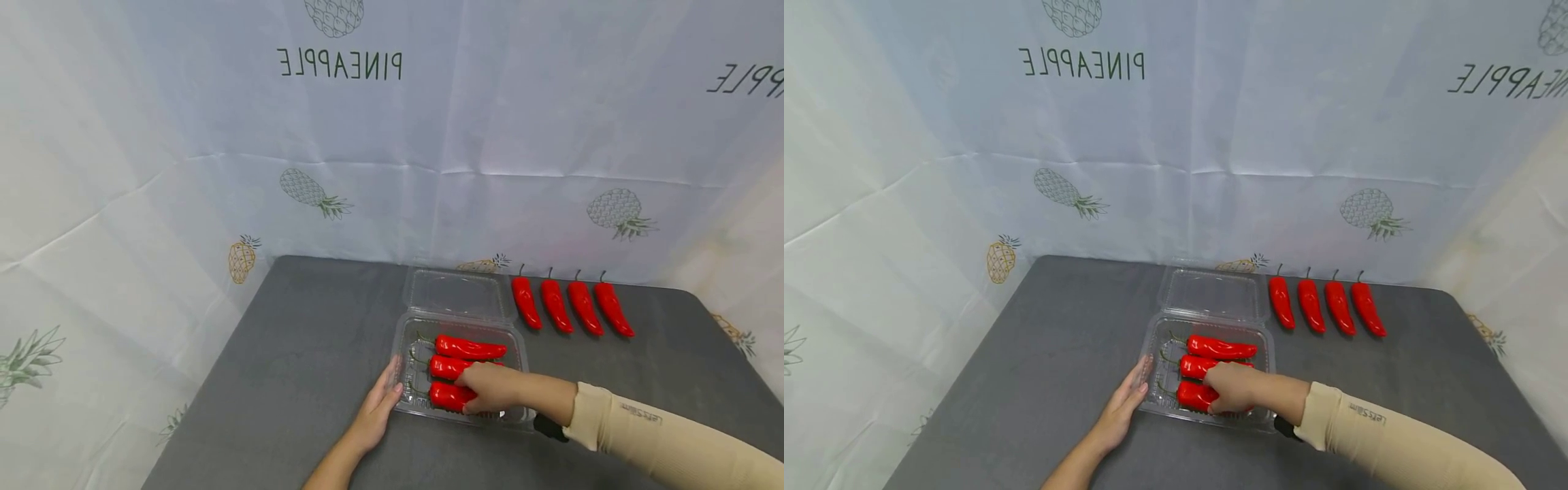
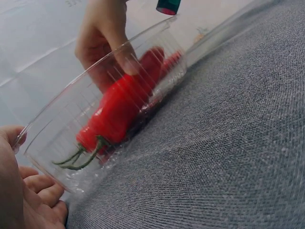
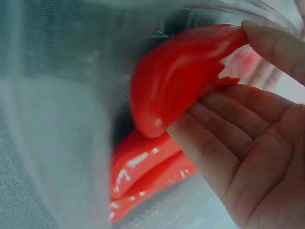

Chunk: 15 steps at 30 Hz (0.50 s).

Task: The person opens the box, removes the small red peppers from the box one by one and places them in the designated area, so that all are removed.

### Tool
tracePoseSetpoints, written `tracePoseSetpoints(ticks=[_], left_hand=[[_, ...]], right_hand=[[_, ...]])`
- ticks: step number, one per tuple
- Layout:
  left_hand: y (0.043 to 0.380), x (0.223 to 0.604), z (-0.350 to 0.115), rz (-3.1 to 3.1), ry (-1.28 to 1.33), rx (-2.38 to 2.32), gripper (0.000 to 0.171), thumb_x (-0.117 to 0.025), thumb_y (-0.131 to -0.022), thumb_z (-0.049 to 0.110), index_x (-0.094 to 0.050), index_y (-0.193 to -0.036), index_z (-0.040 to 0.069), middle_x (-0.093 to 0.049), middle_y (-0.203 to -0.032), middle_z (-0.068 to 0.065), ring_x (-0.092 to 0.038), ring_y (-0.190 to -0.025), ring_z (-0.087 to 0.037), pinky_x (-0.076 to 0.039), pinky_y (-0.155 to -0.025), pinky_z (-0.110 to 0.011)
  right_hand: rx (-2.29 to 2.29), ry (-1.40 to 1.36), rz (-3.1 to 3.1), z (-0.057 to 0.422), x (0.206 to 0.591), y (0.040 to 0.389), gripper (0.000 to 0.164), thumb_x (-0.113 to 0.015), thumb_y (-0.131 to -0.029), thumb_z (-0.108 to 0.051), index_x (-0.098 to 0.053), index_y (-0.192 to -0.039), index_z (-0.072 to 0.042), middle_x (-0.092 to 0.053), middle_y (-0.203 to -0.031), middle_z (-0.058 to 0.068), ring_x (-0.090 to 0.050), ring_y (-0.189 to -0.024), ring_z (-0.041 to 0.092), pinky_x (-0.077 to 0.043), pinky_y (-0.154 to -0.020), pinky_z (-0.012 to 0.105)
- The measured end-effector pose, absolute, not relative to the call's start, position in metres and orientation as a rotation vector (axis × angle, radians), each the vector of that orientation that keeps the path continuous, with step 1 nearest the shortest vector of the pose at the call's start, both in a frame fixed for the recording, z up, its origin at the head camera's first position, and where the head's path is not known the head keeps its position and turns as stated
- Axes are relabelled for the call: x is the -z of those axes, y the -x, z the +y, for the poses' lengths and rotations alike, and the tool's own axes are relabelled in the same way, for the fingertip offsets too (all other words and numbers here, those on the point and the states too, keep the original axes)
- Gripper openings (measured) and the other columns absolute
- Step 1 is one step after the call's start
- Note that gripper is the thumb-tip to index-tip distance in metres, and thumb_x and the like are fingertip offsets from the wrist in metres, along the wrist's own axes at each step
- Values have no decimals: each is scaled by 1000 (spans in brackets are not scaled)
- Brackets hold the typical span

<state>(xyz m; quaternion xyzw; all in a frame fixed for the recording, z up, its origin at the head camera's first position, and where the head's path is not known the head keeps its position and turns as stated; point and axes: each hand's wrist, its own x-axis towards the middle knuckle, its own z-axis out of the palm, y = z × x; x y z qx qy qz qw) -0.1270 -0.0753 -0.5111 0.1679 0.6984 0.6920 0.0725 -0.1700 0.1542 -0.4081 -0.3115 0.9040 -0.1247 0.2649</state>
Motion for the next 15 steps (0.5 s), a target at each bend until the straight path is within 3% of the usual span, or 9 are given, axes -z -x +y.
tracePoseSetpoints(ticks=[4, 6, 9, 11, 15], left_hand=[[126, 511, -75, 2096, -505, -2081, 54, -35, -100, 13, -13, -146, -6, -14, -153, -24, -7, -142, -35, -12, -104, -2], [126, 512, -75, 2099, -502, -2081, 54, -36, -100, 13, -14, -146, -6, -14, -154, -24, -6, -142, -35, -12, -104, -2], [126, 512, -75, 2107, -497, -2079, 54, -36, -100, 13, -14, -147, -5, -14, -154, -23, -7, -143, -35, -12, -104, -2], [127, 512, -75, 2109, -497, -2078, 54, -36, -100, 13, -14, -147, -5, -15, -154, -23, -7, -142, -35, -12, -104, -2], [127, 512, -75, 2099, -504, -2085, 54, -36, -100, 12, -14, -146, -6, -15, -153, -24, -7, -142, -35, -12, -104, -3]], right_hand=[[353, 825, 2407, 159, 402, 171, 37, -73, -78, -24, -66, -110, -6, -64, -92, -5, -53, -82, 10, -48, -74, 28], [377, 823, 2391, 160, 400, 172, 44, -72, -79, -25, -63, -119, -8, -65, -109, -2, -55, -96, 13, -49, -86, 34], [437, 872, 2367, 162, 399, 173, 46, -70, -82, -24, -60, -126, -13, -63, -120, 0, -54, -103, 13, -48, -91, 34], [495, 901, 2335, 162, 398, 173, 46, -68, -84, -22, -58, -128, -15, -63, -121, -1, -55, -92, 7, -49, -84, 27], [588, 908, 2276, 163, 398, 173, 44, -61, -89, -18, -55, -132, -14, -64, -92, -6, -39, -58, 3, -42, -61, 16]])
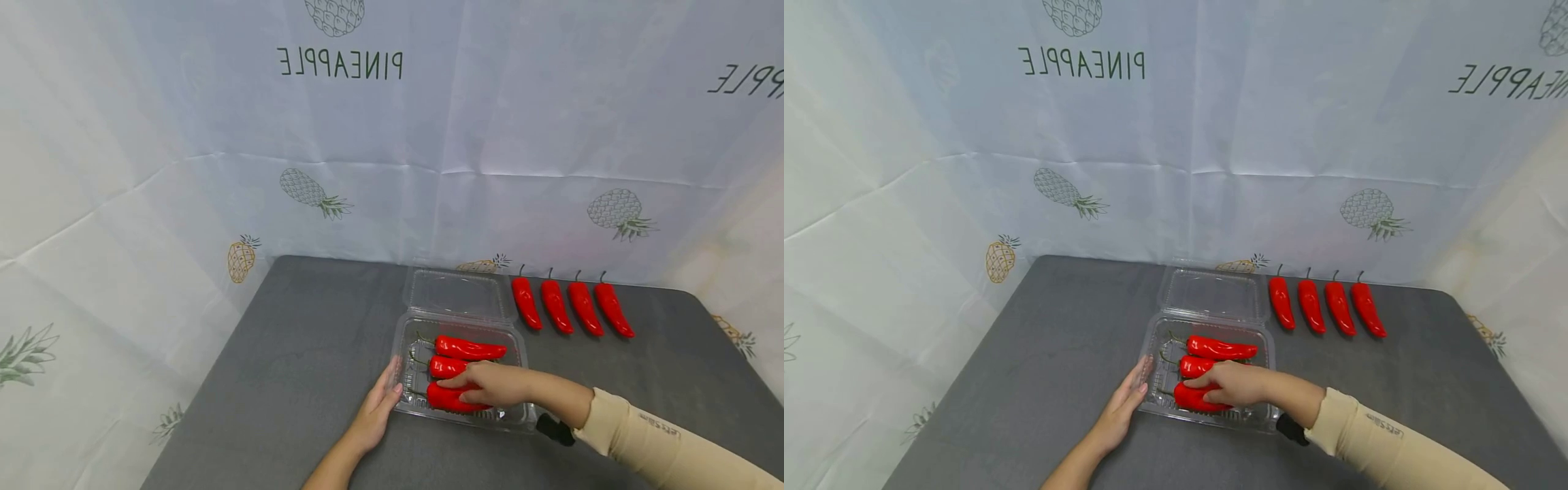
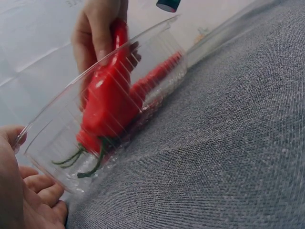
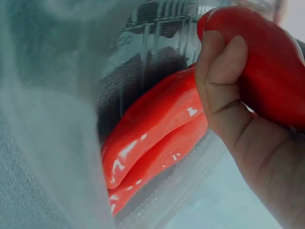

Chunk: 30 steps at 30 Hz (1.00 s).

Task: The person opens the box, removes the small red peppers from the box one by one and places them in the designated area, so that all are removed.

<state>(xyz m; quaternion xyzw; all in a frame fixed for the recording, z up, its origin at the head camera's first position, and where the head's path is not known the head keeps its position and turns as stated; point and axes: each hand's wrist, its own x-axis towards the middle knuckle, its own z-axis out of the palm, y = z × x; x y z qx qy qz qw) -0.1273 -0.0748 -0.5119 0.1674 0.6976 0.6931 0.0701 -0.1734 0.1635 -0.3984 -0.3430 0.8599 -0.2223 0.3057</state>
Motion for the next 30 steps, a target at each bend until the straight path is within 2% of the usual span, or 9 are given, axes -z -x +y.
tracePoseSetpoints(ticks=[1, 5, 7, 9, 17, 20, 24, 30], left_hand=[[127, 512, -75, 2094, -505, -2089, 54, -36, -100, 12, -14, -146, -6, -15, -153, -24, -7, -142, -35, -13, -104, -3], [127, 513, -74, 2091, -507, -2096, 54, -36, -100, 11, -14, -146, -7, -15, -153, -25, -7, -141, -36, -13, -104, -2], [127, 513, -74, 2093, -509, -2096, 54, -36, -100, 11, -14, -146, -8, -15, -153, -25, -7, -141, -36, -13, -104, -3], [127, 513, -74, 2098, -512, -2095, 54, -36, -100, 11, -14, -146, -8, -15, -153, -25, -8, -141, -36, -13, -105, -3], [128, 513, -74, 2111, -501, -2092, 54, -36, -100, 11, -14, -146, -7, -16, -153, -25, -9, -141, -36, -13, -105, -3], [128, 513, -74, 2110, -497, -2089, 54, -36, -100, 11, -14, -146, -7, -16, -153, -25, -8, -141, -35, -13, -105, -3], [128, 512, -74, 2113, -498, -2083, 54, -36, -100, 11, -14, -146, -7, -15, -153, -25, -8, -141, -35, -13, -105, -3], [128, 511, -75, 2108, -502, -2078, 54, -36, -100, 12, -14, -146, -7, -15, -153, -24, -7, -142, -35, -12, -104, -2]], right_hand=[[599, 896, 2274, 164, 398, 173, 44, -60, -89, -19, -54, -132, -14, -63, -90, -6, -36, -57, 3, -39, -59, 16], [651, 881, 2297, 170, 400, 170, 44, -58, -91, -23, -52, -134, -14, -51, -74, -7, -36, -65, 3, -38, -61, 18], [697, 867, 2317, 175, 400, 168, 45, -58, -91, -27, -52, -134, -14, -52, -75, -8, -38, -69, 3, -37, -62, 18], [759, 839, 2328, 180, 400, 166, 46, -57, -92, -30, -51, -134, -12, -43, -70, -7, -37, -67, 5, -36, -57, 19], [925, 742, 2417, 192, 395, 156, 50, -54, -93, -35, -46, -138, -13, -51, -90, 1, -44, -80, 11, -41, -59, 21], [963, 711, 2456, 196, 394, 151, 50, -53, -94, -35, -45, -139, -15, -56, -104, 5, -47, -91, 15, -45, -64, 21], [1028, 629, 2466, 200, 393, 147, 50, -52, -94, -35, -45, -139, -15, -54, -122, 12, -46, -102, 23, -48, -68, 22], [1081, 528, 2447, 204, 396, 144, 50, -53, -94, -35, -44, -140, -17, -52, -128, 16, -46, -108, 27, -49, -70, 23]])
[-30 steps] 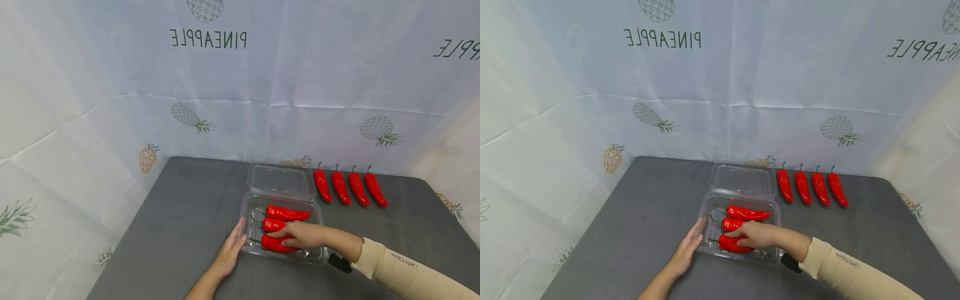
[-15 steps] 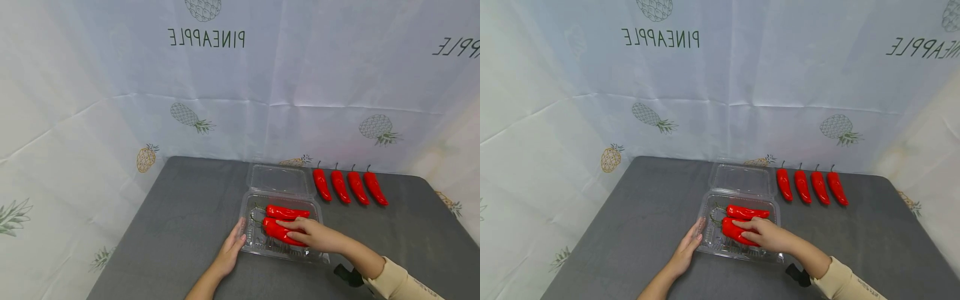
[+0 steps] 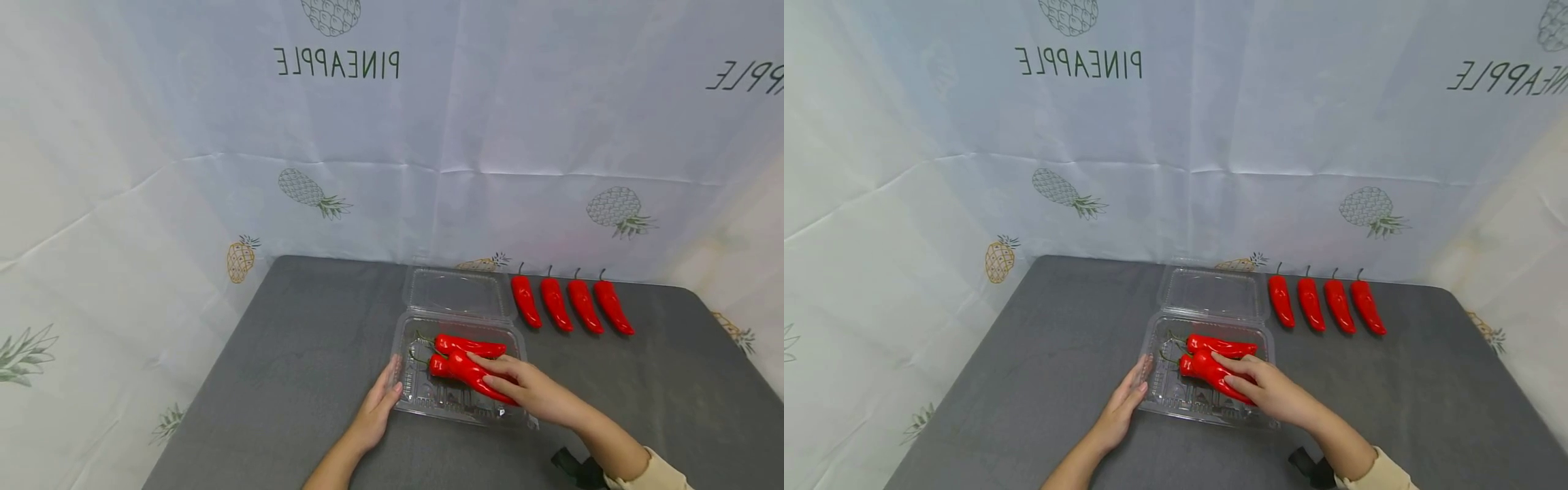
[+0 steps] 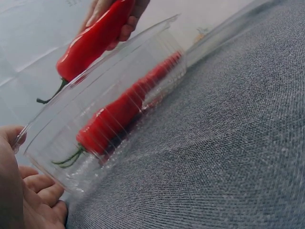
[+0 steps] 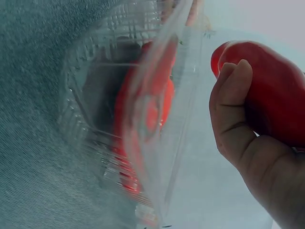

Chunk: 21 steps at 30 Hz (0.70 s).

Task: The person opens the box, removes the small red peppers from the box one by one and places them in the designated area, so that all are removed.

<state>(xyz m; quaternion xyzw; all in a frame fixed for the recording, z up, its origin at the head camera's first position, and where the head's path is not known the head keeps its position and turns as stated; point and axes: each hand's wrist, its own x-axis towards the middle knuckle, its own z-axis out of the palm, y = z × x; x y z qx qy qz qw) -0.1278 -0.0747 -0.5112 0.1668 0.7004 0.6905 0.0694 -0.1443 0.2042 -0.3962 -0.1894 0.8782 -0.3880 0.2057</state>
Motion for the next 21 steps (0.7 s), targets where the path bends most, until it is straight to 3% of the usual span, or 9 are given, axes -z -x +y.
tracePoseSetpoints(ticks=[10, 13, 16, 21], left_hand=[[128, 510, -75, 2087, -519, -2091, 54, -35, -100, 12, -13, -146, -7, -13, -153, -24, -6, -142, -35, -12, -104, -2], [128, 510, -75, 2086, -524, -2094, 54, -35, -100, 11, -13, -146, -8, -13, -153, -25, -6, -142, -36, -12, -104, -2], [128, 510, -75, 2089, -521, -2089, 54, -35, -100, 12, -13, -146, -8, -13, -153, -25, -6, -142, -37, -12, -104, -2], [128, 510, -75, 2093, -506, -2085, 54, -35, -100, 12, -13, -146, -8, -14, -153, -25, -7, -142, -37, -13, -104, -2]], right_hand=[[1272, 494, 2416, 213, 403, 135, 50, -51, -96, -27, -39, -142, -12, -55, -107, 13, -45, -96, 22, -49, -64, 23], [1382, 452, 2414, 215, 403, 133, 49, -49, -97, -25, -39, -143, -12, -53, -123, 20, -45, -103, 25, -52, -68, 25], [1483, 411, 2431, 217, 403, 130, 48, -48, -97, -25, -38, -143, -13, -43, -140, 22, -45, -109, 16, -53, -72, 25], [1578, 318, 2512, 223, 404, 126, 47, -46, -98, -25, -38, -143, -12, -40, -145, 8, -46, -104, -7, -52, -74, 22]])
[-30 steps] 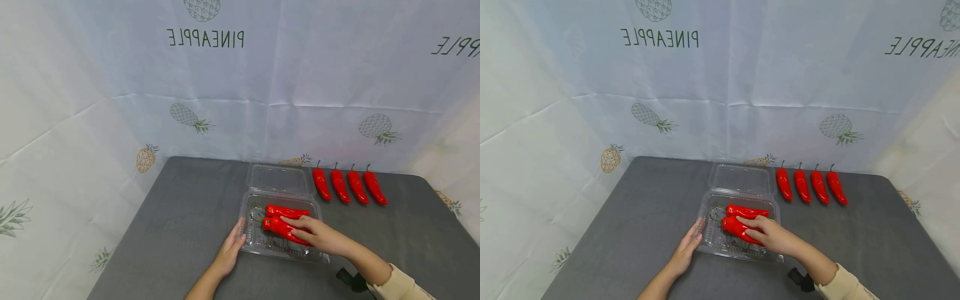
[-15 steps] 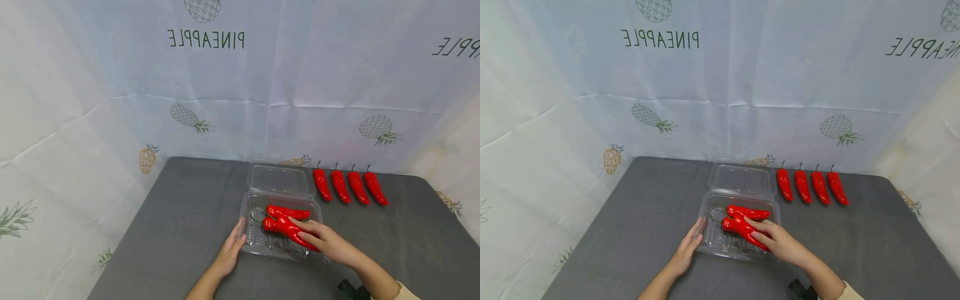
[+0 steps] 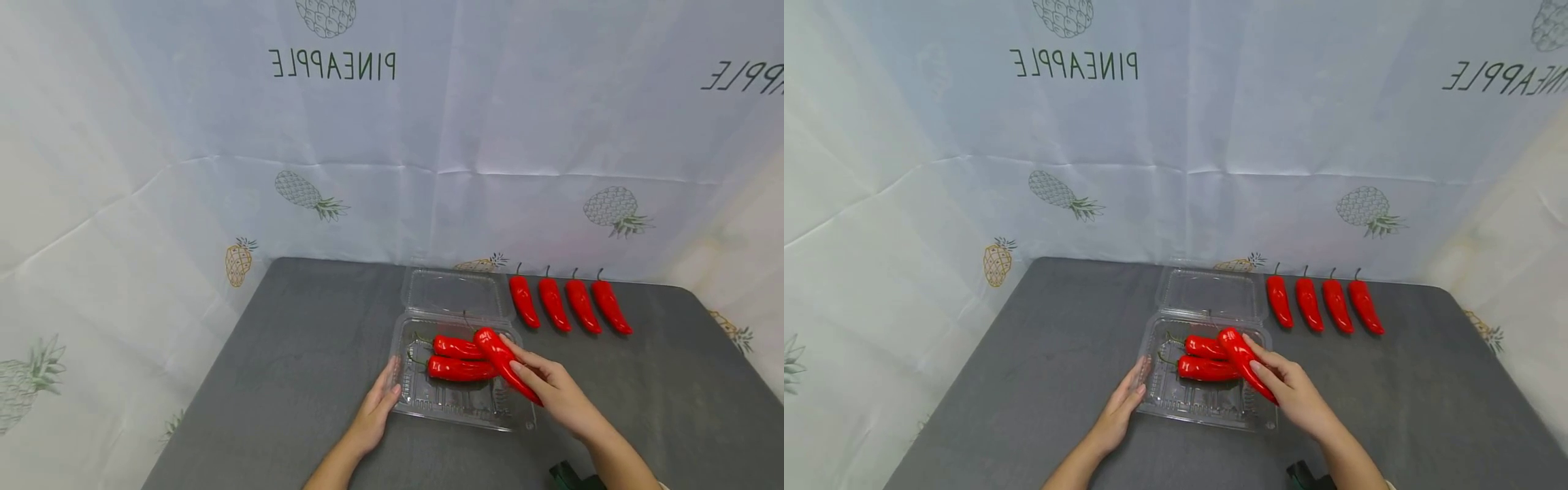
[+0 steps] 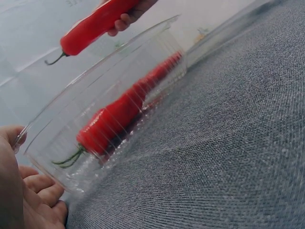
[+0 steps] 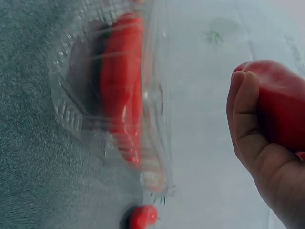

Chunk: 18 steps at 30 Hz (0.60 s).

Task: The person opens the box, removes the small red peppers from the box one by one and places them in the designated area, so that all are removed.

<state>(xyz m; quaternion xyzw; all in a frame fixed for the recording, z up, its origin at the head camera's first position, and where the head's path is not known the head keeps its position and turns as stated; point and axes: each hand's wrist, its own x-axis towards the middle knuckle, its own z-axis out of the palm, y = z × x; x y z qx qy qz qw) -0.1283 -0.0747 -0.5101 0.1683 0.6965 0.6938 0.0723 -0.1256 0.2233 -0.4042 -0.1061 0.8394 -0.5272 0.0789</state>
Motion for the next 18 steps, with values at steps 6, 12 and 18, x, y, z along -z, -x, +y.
tracePoseSetpoints(ticks=[6, 12, 18], left_hand=[[129, 510, -75, 2084, -498, -2095, 54, -35, -100, 11, -13, -146, -8, -14, -153, -26, -7, -141, -36, -13, -104, -2], [130, 510, -75, 2080, -503, -2100, 54, -35, -100, 11, -13, -146, -8, -13, -153, -26, -6, -141, -35, -13, -104, -2], [130, 510, -75, 2083, -507, -2097, 54, -35, -100, 10, -13, -145, -9, -14, -153, -26, -6, -141, -36, -13, -104, -2]], right_hand=[[1702, 150, 2515, 234, 408, 123, 49, -44, -99, -25, -33, -145, -12, -49, -127, -6, -65, -89, 10, -54, -73, 25], [1816, 4, 2528, 247, 417, 125, 50, -43, -99, -27, -30, -146, -15, -48, -116, -27, -64, -90, 0, -51, -74, 17], [1761, -313, 2594, 259, 427, 131, 53, -41, -98, -40, -27, -146, -23, -33, -145, -21, -34, -109, -5, -41, -76, 6]])
